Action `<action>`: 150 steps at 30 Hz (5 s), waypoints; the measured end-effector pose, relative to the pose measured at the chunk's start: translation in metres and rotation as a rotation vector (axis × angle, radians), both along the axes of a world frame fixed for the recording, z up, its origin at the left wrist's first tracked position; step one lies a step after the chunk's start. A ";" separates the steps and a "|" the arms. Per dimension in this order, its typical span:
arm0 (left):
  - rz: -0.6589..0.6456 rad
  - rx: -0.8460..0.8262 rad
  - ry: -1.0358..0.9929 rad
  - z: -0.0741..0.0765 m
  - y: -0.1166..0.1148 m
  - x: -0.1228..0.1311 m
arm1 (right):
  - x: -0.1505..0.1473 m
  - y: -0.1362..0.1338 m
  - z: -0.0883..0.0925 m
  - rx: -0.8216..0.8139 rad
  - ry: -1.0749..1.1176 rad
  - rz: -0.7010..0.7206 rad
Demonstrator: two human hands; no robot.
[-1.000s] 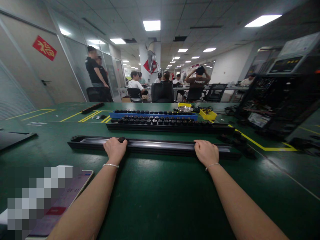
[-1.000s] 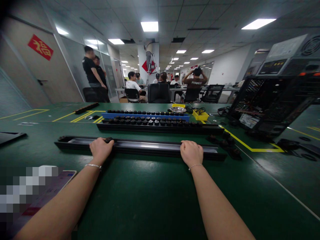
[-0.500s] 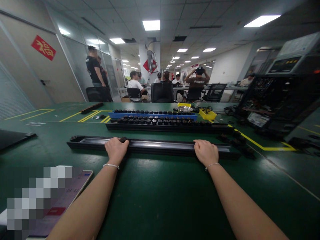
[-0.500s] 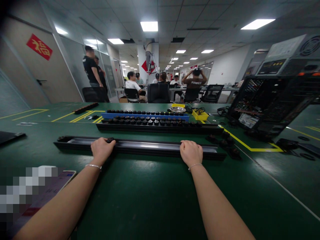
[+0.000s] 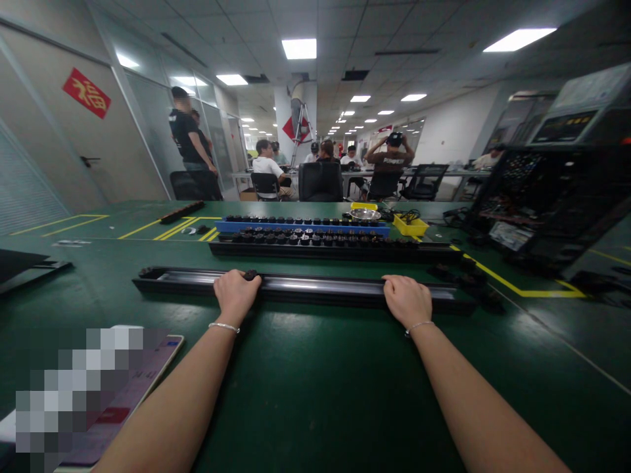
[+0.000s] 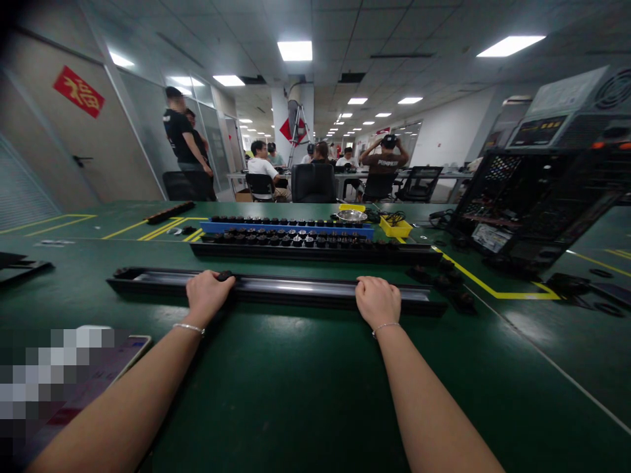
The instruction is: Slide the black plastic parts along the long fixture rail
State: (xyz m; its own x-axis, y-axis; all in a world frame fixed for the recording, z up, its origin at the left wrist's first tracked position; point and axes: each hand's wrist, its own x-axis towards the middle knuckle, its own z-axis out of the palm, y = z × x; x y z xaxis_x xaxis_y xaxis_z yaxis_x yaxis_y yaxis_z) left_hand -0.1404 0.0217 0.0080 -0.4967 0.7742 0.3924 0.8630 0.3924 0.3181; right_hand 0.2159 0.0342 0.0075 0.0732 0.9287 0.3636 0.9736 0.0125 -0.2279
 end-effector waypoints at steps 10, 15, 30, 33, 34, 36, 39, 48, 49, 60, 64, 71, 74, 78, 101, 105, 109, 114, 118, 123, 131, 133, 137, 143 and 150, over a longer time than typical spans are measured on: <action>-0.022 -0.007 0.004 0.003 -0.001 0.007 | 0.000 -0.001 0.000 -0.006 -0.005 -0.004; -0.038 -0.016 0.008 0.003 -0.001 0.011 | 0.001 -0.001 0.000 0.000 0.006 0.003; -0.078 -0.034 0.005 0.007 -0.003 0.020 | 0.002 0.001 -0.003 0.036 0.013 0.010; -0.085 -0.029 -0.004 0.008 -0.004 0.021 | 0.002 0.000 -0.002 0.028 0.011 0.008; -0.088 -0.025 -0.010 0.008 -0.004 0.022 | 0.002 0.000 -0.002 0.026 0.010 0.006; -0.094 -0.019 -0.019 0.008 -0.004 0.023 | 0.002 0.000 -0.001 0.017 0.009 0.004; -0.105 -0.015 -0.024 0.008 -0.005 0.023 | 0.002 0.000 -0.001 -0.002 0.002 0.001; -0.117 -0.015 -0.020 0.006 -0.003 0.024 | 0.002 0.000 0.000 -0.011 0.008 0.011; -0.119 -0.014 -0.019 0.006 -0.003 0.024 | 0.001 0.000 0.000 -0.010 0.007 0.010; -0.138 -0.004 -0.017 0.000 0.000 0.024 | 0.000 0.000 -0.001 0.009 0.008 0.007; -0.149 -0.005 -0.014 -0.001 0.001 0.025 | -0.001 0.000 -0.001 0.005 0.009 0.003; -0.165 -0.014 -0.028 -0.001 0.001 0.029 | -0.001 0.001 -0.001 -0.007 -0.002 0.001; -0.179 -0.018 -0.035 -0.001 0.001 0.031 | -0.001 0.001 0.000 -0.017 -0.020 -0.003; -0.199 -0.009 -0.044 -0.001 0.001 0.033 | -0.001 0.000 0.000 -0.019 -0.034 -0.006; -0.260 0.024 -0.061 -0.003 0.001 0.038 | -0.001 0.000 0.000 -0.004 -0.010 -0.006; -0.269 0.022 -0.065 -0.003 0.001 0.037 | -0.001 0.000 0.000 -0.004 -0.009 0.002; -0.268 0.021 -0.063 -0.003 0.001 0.037 | -0.001 -0.001 0.000 -0.005 -0.002 0.002; -0.277 0.014 -0.060 -0.002 0.000 0.037 | -0.001 0.000 -0.001 0.013 -0.002 0.000; -0.304 0.019 -0.056 -0.002 0.000 0.038 | -0.001 0.000 -0.001 0.024 0.002 0.003; -0.322 0.036 -0.043 -0.001 -0.001 0.041 | 0.000 0.000 -0.001 0.019 -0.001 0.005; -0.370 0.064 -0.029 -0.002 -0.001 0.044 | -0.001 -0.001 0.000 -0.002 -0.002 0.005; -0.380 0.072 -0.027 -0.003 0.000 0.044 | 0.000 -0.001 0.000 -0.005 -0.001 0.005; -0.399 0.085 -0.036 -0.006 0.002 0.044 | 0.000 0.000 -0.001 0.005 -0.003 0.006; -0.432 0.072 -0.085 -0.007 0.001 0.048 | 0.000 0.000 -0.002 0.024 -0.011 0.005; -0.521 0.083 -0.059 -0.005 -0.004 0.060 | 0.001 0.000 -0.003 0.029 0.000 0.012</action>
State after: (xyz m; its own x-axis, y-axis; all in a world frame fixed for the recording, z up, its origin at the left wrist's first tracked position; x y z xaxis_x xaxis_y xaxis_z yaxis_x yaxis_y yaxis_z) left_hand -0.0802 0.0175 0.0025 -0.0774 0.8918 0.4457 0.9165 -0.1124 0.3839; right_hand 0.2166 0.0341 0.0048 0.0622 0.9185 0.3905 0.9733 0.0308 -0.2274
